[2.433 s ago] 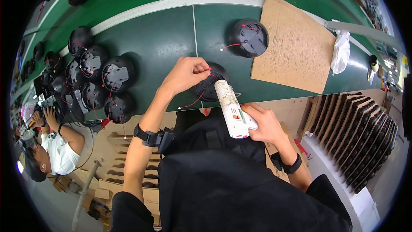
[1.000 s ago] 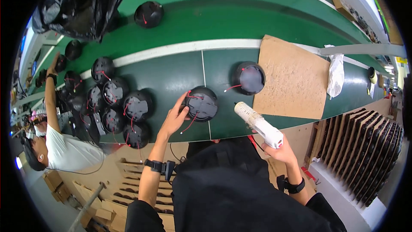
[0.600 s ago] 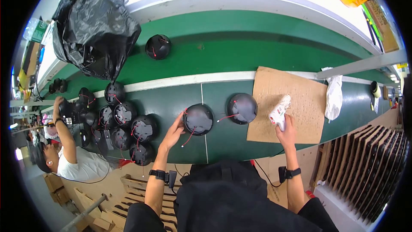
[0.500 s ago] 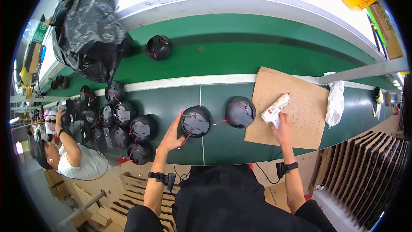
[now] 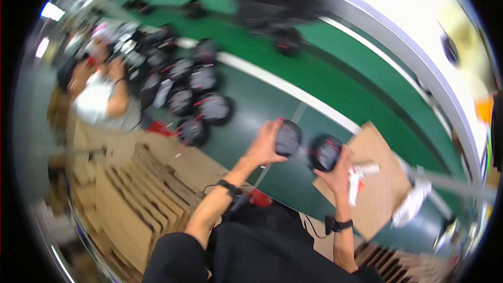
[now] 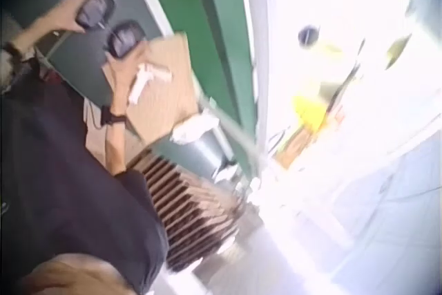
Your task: Applying hot glue to plastic components on an assembly line and moving items.
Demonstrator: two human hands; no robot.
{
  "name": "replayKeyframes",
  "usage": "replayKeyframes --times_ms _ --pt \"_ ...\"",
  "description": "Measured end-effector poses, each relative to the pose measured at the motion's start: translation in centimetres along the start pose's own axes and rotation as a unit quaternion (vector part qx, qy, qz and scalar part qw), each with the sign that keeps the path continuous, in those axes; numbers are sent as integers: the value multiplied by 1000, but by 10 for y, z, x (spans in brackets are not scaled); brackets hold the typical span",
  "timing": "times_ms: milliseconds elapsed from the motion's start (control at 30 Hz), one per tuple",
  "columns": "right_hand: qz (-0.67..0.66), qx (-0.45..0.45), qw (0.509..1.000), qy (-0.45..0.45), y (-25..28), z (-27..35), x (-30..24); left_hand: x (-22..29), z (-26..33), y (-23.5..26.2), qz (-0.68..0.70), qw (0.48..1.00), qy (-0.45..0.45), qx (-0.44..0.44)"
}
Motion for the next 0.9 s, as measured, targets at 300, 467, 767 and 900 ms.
replayKeyframes --times_ms 300,467,767,900 --pt "99 -8 995 20 -22 -37 -30 -71 163 23 98 984 29 144" --pt "61 35 995 68 -37 -57 -39 -119 254 108 117 961 48 244" --pt "-11 -384 870 310 -143 154 -376 -203 525 254 4 859 115 499" --pt "-87 -518 758 386 -218 216 -504 -220 645 247 66 766 235 595"
Point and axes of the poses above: each hand's wrist, its own z-axis away from the middle knuckle, its own y-axis out of the back of the hand, x = y × z, the point moved 6 cm from there along -z, towards the middle knuckle, and after that the axes turned 5 degrees about -y, right-handed, at the moved point
